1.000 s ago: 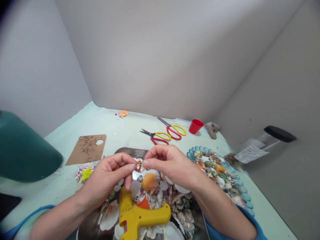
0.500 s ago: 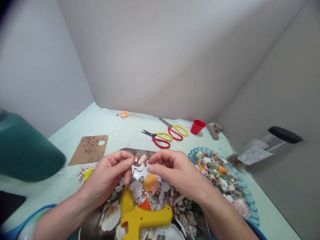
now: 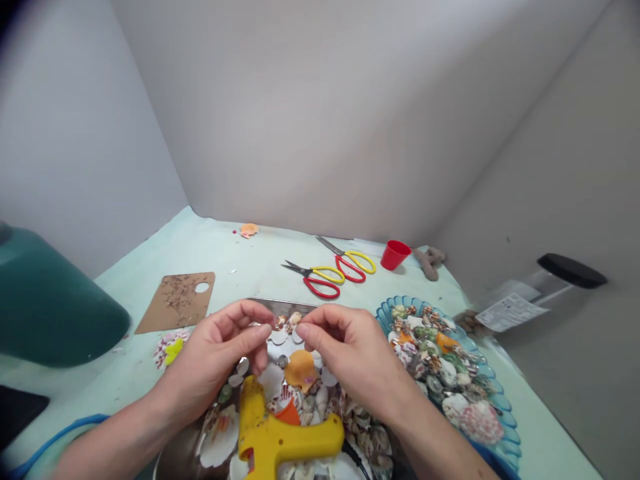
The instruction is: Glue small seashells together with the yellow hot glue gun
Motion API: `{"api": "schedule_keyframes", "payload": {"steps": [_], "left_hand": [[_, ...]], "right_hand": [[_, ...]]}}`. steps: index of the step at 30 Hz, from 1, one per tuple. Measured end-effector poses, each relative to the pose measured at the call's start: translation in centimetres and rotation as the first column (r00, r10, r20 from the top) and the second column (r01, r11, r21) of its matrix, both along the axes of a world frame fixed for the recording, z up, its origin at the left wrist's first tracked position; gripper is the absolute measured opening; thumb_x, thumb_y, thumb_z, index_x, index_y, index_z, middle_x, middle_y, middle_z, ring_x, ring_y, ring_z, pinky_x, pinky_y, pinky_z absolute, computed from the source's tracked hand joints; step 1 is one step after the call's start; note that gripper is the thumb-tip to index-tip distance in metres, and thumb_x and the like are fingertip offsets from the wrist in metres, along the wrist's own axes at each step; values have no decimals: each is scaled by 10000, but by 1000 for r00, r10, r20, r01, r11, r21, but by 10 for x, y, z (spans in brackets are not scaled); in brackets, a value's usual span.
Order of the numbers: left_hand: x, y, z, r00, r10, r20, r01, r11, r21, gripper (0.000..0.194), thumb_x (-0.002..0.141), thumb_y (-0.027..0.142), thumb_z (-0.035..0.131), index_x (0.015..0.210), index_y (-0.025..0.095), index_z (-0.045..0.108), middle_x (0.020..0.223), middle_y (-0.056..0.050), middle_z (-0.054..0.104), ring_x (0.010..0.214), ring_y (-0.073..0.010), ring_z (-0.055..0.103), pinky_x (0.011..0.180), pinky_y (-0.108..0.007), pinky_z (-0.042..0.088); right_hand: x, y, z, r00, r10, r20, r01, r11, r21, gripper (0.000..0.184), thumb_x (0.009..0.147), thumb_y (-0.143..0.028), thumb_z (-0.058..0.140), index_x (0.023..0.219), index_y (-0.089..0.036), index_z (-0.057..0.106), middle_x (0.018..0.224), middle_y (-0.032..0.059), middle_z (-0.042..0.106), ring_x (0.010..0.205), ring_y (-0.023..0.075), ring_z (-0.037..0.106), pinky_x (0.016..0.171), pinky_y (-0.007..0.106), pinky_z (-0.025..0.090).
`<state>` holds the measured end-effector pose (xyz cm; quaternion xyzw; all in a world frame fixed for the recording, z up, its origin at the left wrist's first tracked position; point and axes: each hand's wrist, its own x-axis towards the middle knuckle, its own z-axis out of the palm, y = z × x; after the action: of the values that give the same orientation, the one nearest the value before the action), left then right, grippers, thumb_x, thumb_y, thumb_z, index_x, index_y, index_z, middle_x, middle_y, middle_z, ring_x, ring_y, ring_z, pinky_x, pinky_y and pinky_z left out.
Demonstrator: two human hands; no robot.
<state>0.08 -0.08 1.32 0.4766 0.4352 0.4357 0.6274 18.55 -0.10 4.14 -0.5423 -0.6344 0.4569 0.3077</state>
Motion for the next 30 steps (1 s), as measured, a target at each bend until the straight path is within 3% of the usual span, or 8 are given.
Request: {"api": "schedule_keyframes", "payload": {"steps": [5,7,12,18,27,30], "left_hand": [[-2,-3,1,979,54,-197,16,941,337,282,745,178,677,1020,226,635,1077,-47,629,856,-161,602,734,-258,496],[-1,-3,0,973,34,-227,63,912,406,304,748,171,680,1041,247,656,1171,-41,603,983,-188,585,811,-275,493],[1,-4,-2,958,18,-287,98,917,386,289,763,224,680,1051,251,685,1146,-31,643,1034,-195,590,826,-260,498],[2,-6,-2,935,34,-352,103,927,362,207,797,238,644,988,244,722,985,-24,711,888,-169,640,753,-233,502],[3,-7,-2,980,1,-199,54,961,271,166,790,211,635,926,213,730,916,-43,707,664,-137,655,626,-219,526],[3,-7,-3,984,-4,-176,50,964,261,186,788,198,635,949,205,729,862,-41,714,677,-142,662,641,-222,532]], "right_hand": [[2,-2,0,999,27,25,-26,999,-48,200,824,-328,571,691,-186,619,534,-50,472,448,78,364,402,194,299],[2,-3,0,999,26,34,-24,998,-53,213,823,-333,571,671,-187,604,523,-52,457,444,79,365,398,192,312],[-3,-5,-2,999,39,23,-37,998,-46,201,839,-315,549,687,-195,601,493,-58,442,417,76,378,390,186,336],[-7,-7,-3,996,62,56,-59,997,-56,233,854,-324,537,682,-178,596,578,-29,551,423,63,376,382,179,318],[-6,-9,-7,993,34,112,-40,998,54,170,862,-330,550,780,-193,610,627,-27,588,540,102,489,472,202,378],[-7,-10,-8,992,35,124,-57,982,181,99,871,-273,554,811,-214,605,633,-46,589,562,104,508,510,209,390]]}}
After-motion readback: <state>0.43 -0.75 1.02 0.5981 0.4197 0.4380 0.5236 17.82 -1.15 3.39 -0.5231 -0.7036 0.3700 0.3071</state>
